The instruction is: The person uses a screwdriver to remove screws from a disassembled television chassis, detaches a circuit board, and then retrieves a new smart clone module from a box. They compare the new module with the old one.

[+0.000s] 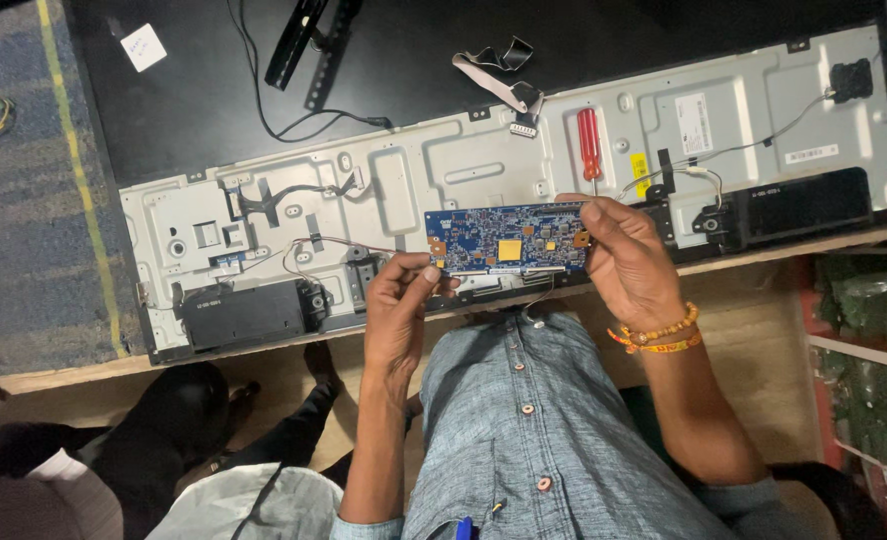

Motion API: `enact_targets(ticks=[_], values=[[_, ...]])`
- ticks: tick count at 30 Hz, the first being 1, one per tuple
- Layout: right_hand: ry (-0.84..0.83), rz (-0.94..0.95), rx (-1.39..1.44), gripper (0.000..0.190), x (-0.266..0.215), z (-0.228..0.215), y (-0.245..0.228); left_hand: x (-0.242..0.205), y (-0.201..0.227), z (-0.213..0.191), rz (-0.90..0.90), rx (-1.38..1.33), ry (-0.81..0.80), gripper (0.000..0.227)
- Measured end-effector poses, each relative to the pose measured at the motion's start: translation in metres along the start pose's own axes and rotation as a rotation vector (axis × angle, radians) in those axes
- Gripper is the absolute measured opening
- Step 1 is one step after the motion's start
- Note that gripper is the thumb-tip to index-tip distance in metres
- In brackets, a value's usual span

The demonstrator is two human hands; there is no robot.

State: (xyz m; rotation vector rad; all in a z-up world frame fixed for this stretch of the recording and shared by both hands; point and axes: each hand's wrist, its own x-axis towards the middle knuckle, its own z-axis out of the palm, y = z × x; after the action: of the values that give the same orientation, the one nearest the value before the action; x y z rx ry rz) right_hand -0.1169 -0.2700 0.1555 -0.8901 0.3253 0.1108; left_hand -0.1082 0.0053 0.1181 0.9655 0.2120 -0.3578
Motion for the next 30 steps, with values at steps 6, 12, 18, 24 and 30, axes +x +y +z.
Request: enact_targets(ticks=[6, 12, 18, 24, 30], values=[[0.025, 0.018, -0.063, 0.031, 0.000, 0.001, -0.003, -0.001, 0.003, 0.002, -0.018, 0.034, -0.021, 0.014], [0.010, 0.034, -0.022, 0.032, 0.000, 0.003, -0.005, -0.002, 0.006, 0.005, -0.045, 0.006, -0.034, 0.015], [0.011, 0.047, 0.000, 0.031, 0.003, 0.001, -0.004, -0.003, 0.008, 0.007, -0.057, -0.017, -0.015, 0.012], [0.043, 0.029, -0.014, 0.029, 0.007, -0.004, 0.002, 0.001, 0.006, 0.005, -0.064, -0.031, 0.017, 0.009], [0.061, 0.012, -0.018, 0.028, 0.014, -0.004, 0.006, 0.005, -0.001, 0.004, -0.034, -0.030, 0.014, 0.008]])
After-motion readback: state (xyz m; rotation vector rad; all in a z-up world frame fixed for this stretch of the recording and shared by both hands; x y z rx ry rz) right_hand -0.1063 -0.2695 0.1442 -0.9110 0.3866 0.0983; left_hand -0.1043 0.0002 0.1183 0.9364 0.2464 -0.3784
